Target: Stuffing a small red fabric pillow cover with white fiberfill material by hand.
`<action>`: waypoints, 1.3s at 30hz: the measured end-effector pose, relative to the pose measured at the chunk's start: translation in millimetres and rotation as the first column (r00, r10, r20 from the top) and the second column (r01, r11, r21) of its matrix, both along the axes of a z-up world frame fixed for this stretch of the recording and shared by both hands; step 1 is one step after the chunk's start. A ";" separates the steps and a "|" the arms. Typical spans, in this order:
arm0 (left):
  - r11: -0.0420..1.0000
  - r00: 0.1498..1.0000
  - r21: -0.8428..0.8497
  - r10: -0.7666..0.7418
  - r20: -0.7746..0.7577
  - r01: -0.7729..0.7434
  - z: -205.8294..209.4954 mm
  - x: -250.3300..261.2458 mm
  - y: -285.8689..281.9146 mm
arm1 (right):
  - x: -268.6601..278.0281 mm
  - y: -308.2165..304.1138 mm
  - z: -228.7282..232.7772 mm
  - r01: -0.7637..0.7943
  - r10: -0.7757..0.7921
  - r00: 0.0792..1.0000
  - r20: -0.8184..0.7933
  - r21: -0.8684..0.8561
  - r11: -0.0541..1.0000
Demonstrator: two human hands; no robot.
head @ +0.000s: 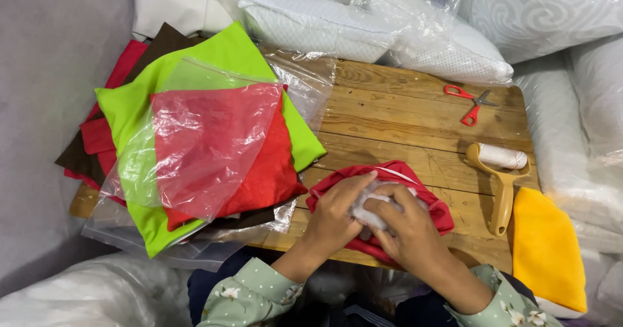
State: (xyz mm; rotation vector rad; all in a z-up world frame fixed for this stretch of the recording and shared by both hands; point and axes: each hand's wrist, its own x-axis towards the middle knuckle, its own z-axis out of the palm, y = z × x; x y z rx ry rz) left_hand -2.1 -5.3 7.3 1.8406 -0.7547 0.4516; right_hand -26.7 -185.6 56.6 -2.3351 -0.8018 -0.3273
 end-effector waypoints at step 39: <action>0.982 0.983 0.107 0.140 0.122 -0.153 -13.0 0.2 -0.6 | 17.3 -5.9 -6.4 0.014 0.011 0.998 -0.057 0.426 0.905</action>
